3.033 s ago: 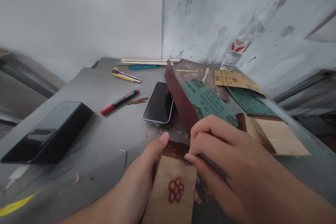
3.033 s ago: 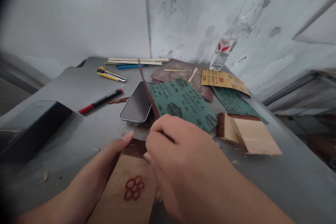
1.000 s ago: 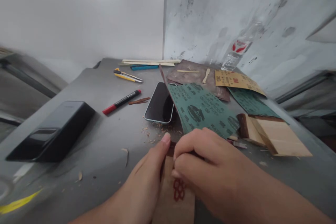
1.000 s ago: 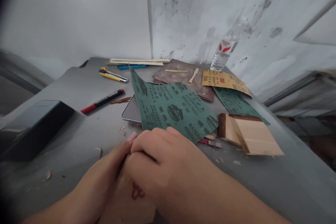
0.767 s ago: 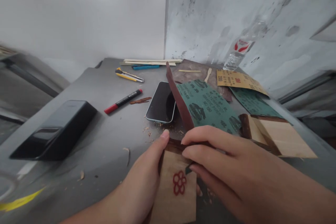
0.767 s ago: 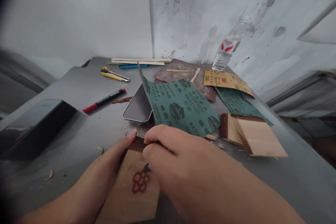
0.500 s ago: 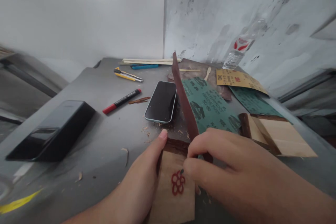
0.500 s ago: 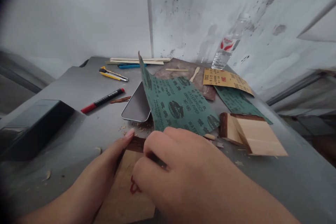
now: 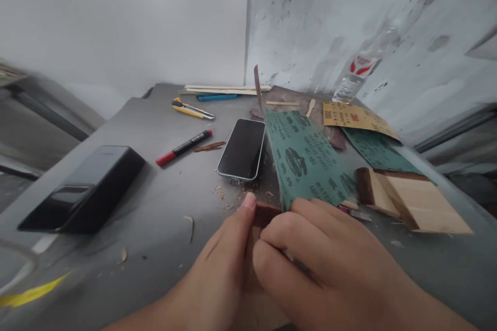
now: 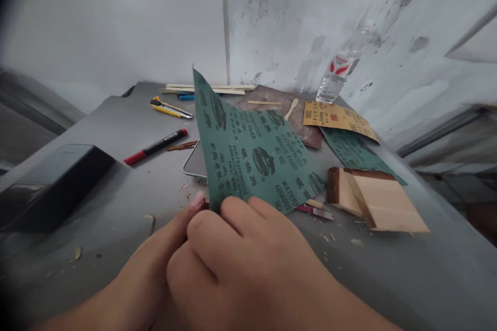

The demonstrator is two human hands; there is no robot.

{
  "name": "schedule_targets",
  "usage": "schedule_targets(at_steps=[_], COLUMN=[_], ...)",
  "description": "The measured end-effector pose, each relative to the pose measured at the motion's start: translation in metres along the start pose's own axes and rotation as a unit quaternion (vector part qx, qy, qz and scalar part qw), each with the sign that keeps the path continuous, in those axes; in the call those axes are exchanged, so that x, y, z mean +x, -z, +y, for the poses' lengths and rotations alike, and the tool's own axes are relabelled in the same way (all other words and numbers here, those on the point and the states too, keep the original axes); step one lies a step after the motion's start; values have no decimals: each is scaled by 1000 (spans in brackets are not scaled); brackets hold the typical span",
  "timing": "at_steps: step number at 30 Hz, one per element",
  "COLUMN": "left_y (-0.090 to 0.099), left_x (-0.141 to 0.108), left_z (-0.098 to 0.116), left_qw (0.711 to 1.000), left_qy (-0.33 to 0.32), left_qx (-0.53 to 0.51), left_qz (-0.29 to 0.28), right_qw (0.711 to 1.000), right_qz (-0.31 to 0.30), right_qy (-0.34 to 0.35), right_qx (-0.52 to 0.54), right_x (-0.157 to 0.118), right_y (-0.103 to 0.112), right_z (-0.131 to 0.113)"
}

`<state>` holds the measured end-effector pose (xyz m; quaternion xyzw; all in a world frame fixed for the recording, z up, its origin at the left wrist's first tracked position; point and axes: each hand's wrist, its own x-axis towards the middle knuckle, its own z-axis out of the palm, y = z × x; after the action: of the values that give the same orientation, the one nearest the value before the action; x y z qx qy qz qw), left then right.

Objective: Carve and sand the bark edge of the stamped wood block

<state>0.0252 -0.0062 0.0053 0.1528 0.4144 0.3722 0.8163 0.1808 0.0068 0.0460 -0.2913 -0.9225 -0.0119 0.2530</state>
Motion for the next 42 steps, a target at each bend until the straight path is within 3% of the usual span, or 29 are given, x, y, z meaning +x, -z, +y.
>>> schedule_targets(at_steps=[4,8,11,14,17,21,23,26,30,35,40,42], left_y=[-4,-3,-1,-2,-4,-7,-8,-9,-9,-6,-4,-3], left_x=[1,0,-2,-2,0,-1,-2,-2,0,1,1,0], left_z=[-1,4,6,5,3,7,9,11,11,10,9,8], left_qw=[998,994,997,998,994,999,998,996,997,998,998,997], left_qy=[-20,-32,-34,54,94,15,32,63,-15,4,-60,-71], left_qx=[7,40,16,-30,-54,-15,-7,2,11,-28,25,34], left_qz=[63,97,63,0,8,25,49,61,76,-49,11,3], right_qw=[997,996,999,1000,999,994,989,989,997,999,999,997], right_qz=[-46,-61,-28,-2,-13,-80,-113,-100,-38,-9,-21,-39], right_qy=[-61,-52,-19,-6,-39,-80,-95,-106,-54,1,29,44], right_qx=[-5,31,30,-4,-33,-9,14,30,41,31,28,42], right_x=[-3,-4,-1,2,2,-3,-5,-6,-2,3,2,2], right_y=[5,8,4,-1,-1,9,13,15,6,-1,2,3], right_z=[4,5,-1,-6,-5,3,6,6,2,0,-1,-1])
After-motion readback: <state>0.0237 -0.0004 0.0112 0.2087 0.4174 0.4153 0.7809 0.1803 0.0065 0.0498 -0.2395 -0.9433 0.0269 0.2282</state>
